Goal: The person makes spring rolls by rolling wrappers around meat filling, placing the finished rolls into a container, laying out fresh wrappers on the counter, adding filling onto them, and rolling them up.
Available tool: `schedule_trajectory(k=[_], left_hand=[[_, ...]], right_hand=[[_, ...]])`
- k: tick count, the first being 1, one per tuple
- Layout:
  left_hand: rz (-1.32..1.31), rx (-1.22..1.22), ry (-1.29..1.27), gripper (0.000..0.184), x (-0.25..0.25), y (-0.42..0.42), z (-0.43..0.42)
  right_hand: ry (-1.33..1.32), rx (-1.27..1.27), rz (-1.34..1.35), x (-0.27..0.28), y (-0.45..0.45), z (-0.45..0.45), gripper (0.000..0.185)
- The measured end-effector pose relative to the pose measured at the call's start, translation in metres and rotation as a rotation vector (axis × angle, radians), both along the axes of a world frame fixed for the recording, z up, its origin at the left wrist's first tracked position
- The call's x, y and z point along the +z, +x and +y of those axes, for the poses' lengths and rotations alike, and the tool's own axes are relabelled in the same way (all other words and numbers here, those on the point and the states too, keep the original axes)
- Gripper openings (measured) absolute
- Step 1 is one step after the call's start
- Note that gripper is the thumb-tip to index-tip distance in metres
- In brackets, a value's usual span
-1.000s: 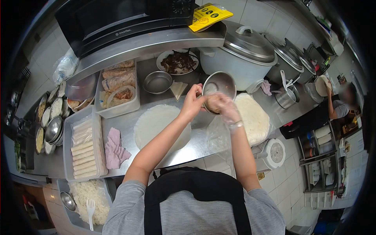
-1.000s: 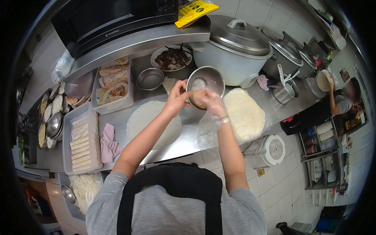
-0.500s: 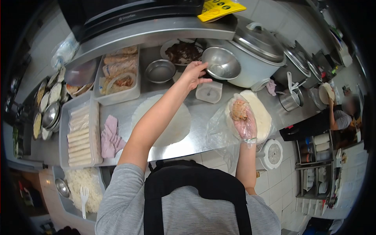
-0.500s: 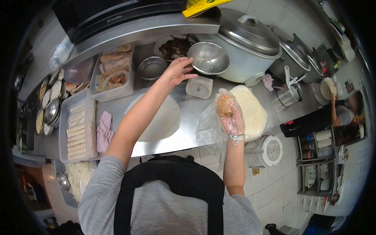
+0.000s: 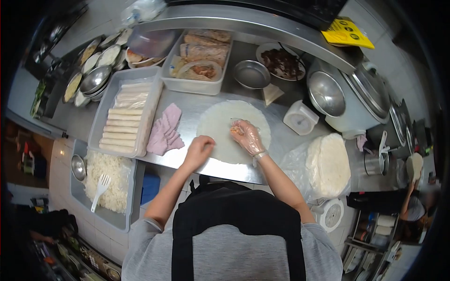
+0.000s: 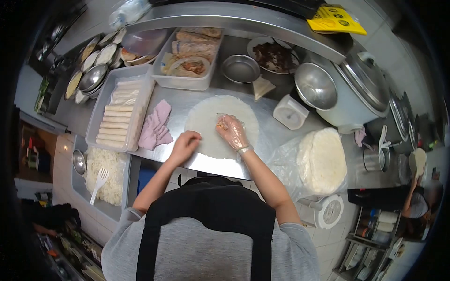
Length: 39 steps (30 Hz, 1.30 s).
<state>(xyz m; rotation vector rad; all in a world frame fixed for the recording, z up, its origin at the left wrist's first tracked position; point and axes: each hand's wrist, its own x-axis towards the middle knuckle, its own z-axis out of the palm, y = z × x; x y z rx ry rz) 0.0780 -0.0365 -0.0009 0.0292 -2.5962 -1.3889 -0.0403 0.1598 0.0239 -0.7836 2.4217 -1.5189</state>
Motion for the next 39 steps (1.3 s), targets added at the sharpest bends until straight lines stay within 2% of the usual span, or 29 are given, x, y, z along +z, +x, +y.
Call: schedule_trajectory(k=[2,3,5,6,8,11,12,14,21,24,26,27,30,32,33,35,39], left_hand=[[0.156,0.018,-0.141,0.015,0.007,0.016,0.011],[0.157,0.003,-0.159,0.015,0.006,0.019,0.013],[0.176,0.027,-0.179,0.016,0.003,0.022,0.014],[0.195,0.026,-0.197,0.017,0.001,0.023,0.014],[0.174,0.045,-0.194,0.017,0.001,0.023,0.013],[0.193,0.038,-0.178,0.015,-0.002,0.024,0.013],[0.194,0.044,-0.185,0.014,-0.002,0.024,0.013],[0.196,0.038,-0.192,0.014,-0.002,0.023,0.014],[0.205,0.047,-0.187,0.013,-0.001,0.022,0.015],[0.201,0.049,-0.184,0.014,-0.001,0.022,0.014],[0.190,0.049,-0.182,0.014,-0.001,0.023,0.013],[0.192,0.049,-0.180,0.014,-0.001,0.023,0.013],[0.193,0.047,-0.180,0.014,-0.001,0.023,0.014],[0.195,0.053,-0.188,0.014,-0.002,0.024,0.013],[0.198,0.048,-0.183,0.014,-0.002,0.023,0.013],[0.198,0.058,-0.178,0.014,-0.004,0.023,0.013],[0.223,0.060,-0.170,0.014,-0.005,0.024,0.013]], right_hand=[[0.209,0.046,0.322,-0.012,0.000,-0.013,0.039],[0.206,0.069,0.324,-0.014,0.002,-0.016,0.039],[0.451,0.054,0.625,-0.010,0.005,-0.016,0.061],[0.449,0.072,0.632,-0.005,0.001,-0.012,0.061],[0.318,0.187,0.237,0.011,-0.011,0.005,0.080],[0.311,0.216,0.315,0.021,-0.033,0.023,0.083],[0.315,0.215,0.310,0.022,-0.035,0.022,0.083],[0.465,0.455,0.373,0.027,-0.036,0.021,0.078],[0.449,0.384,0.362,-0.007,-0.024,0.009,0.071],[0.533,0.352,0.295,0.007,-0.014,0.006,0.066],[0.370,0.261,0.515,0.024,-0.009,0.004,0.056],[0.372,0.262,0.513,0.026,-0.012,0.001,0.056],[0.399,0.367,0.586,0.028,-0.022,-0.006,0.051],[0.389,0.575,0.490,0.027,-0.023,-0.012,0.051],[0.387,0.583,0.492,0.018,-0.023,-0.013,0.051],[0.294,0.427,0.543,-0.005,-0.018,-0.015,0.049],[0.326,0.373,0.570,-0.006,-0.014,-0.021,0.045]])
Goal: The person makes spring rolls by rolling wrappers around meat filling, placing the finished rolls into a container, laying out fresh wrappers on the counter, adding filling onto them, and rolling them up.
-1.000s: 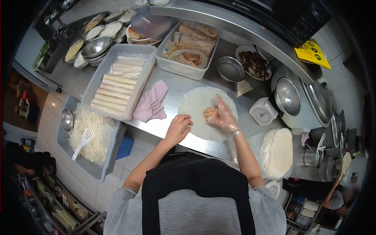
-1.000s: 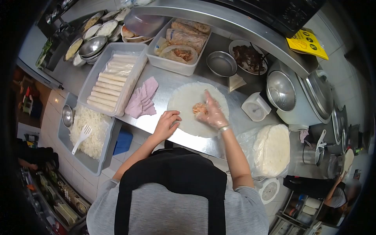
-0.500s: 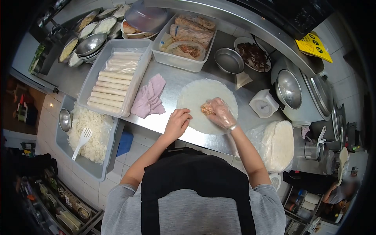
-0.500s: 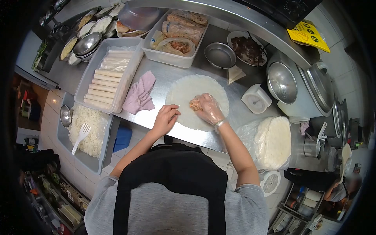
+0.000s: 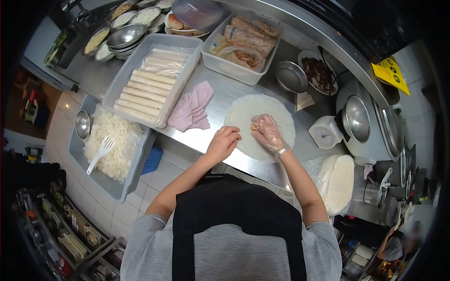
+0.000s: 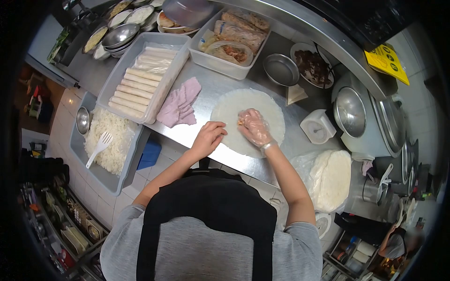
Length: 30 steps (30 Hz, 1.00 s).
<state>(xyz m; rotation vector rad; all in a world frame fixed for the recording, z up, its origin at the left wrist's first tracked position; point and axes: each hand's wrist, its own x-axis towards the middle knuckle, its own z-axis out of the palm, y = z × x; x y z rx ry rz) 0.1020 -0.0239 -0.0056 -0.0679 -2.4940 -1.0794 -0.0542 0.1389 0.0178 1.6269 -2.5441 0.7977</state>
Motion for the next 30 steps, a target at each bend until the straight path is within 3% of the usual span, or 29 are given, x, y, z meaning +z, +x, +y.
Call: schedule_trajectory(k=[6,11,18,20,23,27,30], left_hand=[[-0.013,-0.019,0.010,0.014,-0.001,0.000,0.000],[-0.038,-0.015,0.003,0.014,0.001,0.000,0.000],[-0.011,-0.013,-0.006,0.014,0.002,-0.001,0.000],[-0.013,-0.020,-0.008,0.014,0.002,0.000,-0.001],[-0.008,-0.014,0.013,0.014,0.002,0.000,-0.001],[0.003,-0.017,0.010,0.014,0.000,-0.001,-0.001],[-0.025,-0.026,0.010,0.015,0.001,0.000,-0.001]], right_hand=[[-0.012,-0.050,-0.016,0.012,-0.009,-0.002,0.039],[0.096,0.006,0.195,0.001,0.022,-0.001,0.032],[0.133,-0.042,0.112,0.008,0.006,-0.005,0.030],[-0.158,-0.111,0.145,0.014,0.007,0.002,0.037],[-0.134,-0.143,-0.060,0.009,0.009,0.036,0.044],[-0.143,-0.084,-0.051,-0.009,0.031,0.041,0.043],[-0.162,-0.062,0.140,-0.016,0.042,0.023,0.040]])
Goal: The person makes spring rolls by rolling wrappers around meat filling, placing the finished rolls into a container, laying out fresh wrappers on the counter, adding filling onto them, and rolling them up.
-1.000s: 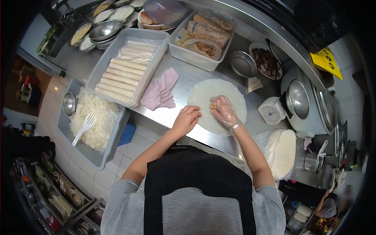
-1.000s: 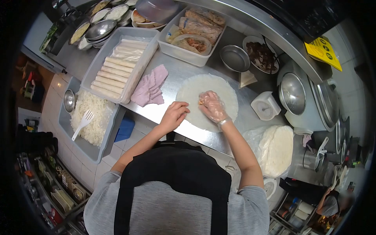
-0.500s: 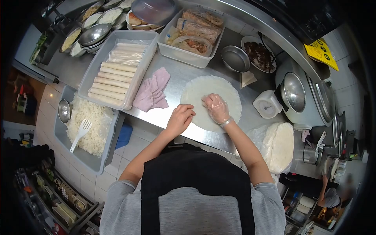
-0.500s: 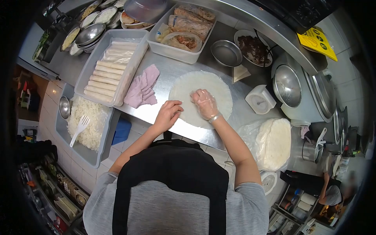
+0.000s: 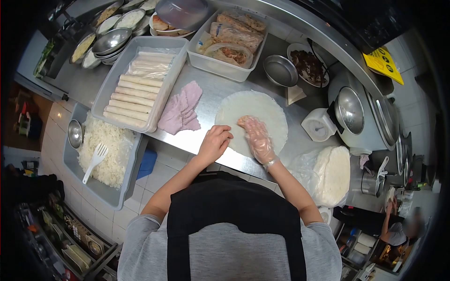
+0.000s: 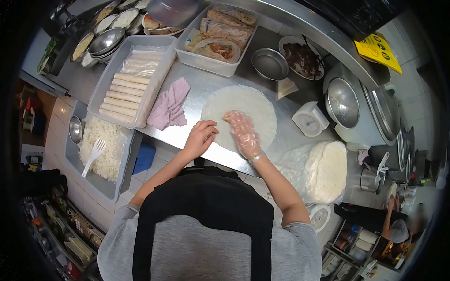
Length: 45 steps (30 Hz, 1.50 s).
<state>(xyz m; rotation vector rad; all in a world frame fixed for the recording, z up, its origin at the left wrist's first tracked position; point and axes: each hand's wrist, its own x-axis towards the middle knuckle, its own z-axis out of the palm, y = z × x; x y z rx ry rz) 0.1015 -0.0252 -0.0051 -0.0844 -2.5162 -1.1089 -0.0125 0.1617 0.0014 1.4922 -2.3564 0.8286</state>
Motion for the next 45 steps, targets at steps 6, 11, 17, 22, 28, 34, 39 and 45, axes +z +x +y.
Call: schedule_trajectory(k=[6,11,17,22,28,34,39,45], left_hand=[[0.022,-0.011,-0.022,0.016,0.000,-0.001,0.000],[0.002,-0.066,-0.081,0.021,0.004,0.003,-0.003],[-0.018,-0.103,-0.075,0.023,0.005,0.003,-0.008],[0.000,-0.125,-0.078,0.023,0.006,0.003,-0.012],[-0.041,-0.150,-0.008,0.023,0.007,0.002,-0.021],[-0.007,-0.034,-0.149,0.028,0.009,0.009,-0.038],[-0.016,-0.021,-0.144,0.031,0.002,0.012,-0.041],[-0.015,-0.016,-0.138,0.030,0.003,0.012,-0.039]], right_hand=[[0.184,0.073,-0.132,0.025,-0.021,-0.003,0.043],[0.046,-0.279,-0.086,0.036,-0.016,-0.019,0.045],[0.089,-0.197,-0.291,0.009,-0.032,-0.025,0.047],[0.084,-0.238,-0.148,0.030,-0.021,-0.042,0.031],[0.185,-0.191,-0.325,0.027,-0.024,-0.053,0.042],[0.278,-0.017,-0.043,0.042,-0.002,-0.022,0.076],[0.418,0.083,-0.045,0.037,-0.005,-0.023,0.069],[0.380,0.109,-0.052,0.023,-0.009,-0.043,0.061]])
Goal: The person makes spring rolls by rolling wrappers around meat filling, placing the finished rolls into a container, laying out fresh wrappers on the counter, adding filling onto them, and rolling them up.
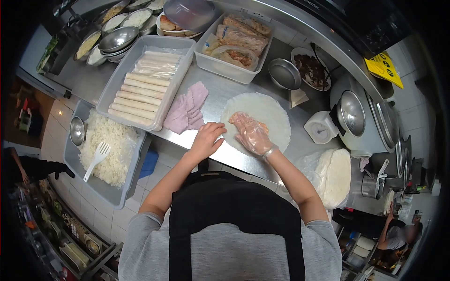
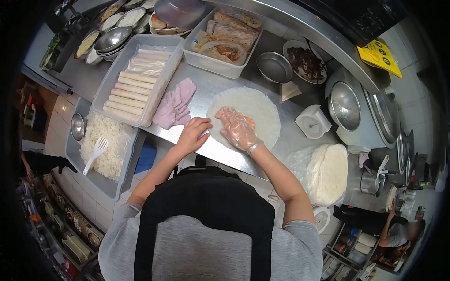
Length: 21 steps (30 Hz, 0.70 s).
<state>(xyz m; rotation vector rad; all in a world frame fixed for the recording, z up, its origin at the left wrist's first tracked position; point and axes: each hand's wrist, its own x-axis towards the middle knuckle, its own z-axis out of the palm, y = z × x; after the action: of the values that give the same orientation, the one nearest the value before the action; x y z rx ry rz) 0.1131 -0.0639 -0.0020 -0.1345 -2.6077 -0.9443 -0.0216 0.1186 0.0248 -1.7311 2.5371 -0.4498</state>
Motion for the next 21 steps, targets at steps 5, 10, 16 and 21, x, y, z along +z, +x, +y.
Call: schedule_trajectory(k=[5,10,16,21], left_hand=[[0.030,0.007,-0.004,0.029,0.002,0.001,0.000],[0.012,0.002,0.014,0.030,0.001,0.001,-0.001],[0.021,0.003,0.009,0.030,0.000,0.000,-0.002],[-0.002,0.009,0.015,0.030,0.000,0.001,-0.001]], right_hand=[[-0.331,-0.188,-0.535,0.013,-0.026,0.006,0.042],[-0.199,-0.295,-0.089,0.007,-0.015,0.000,0.036],[-0.235,-0.305,-0.170,-0.004,-0.024,-0.008,0.031],[-0.336,-0.296,-0.122,0.001,-0.017,-0.018,0.026]])
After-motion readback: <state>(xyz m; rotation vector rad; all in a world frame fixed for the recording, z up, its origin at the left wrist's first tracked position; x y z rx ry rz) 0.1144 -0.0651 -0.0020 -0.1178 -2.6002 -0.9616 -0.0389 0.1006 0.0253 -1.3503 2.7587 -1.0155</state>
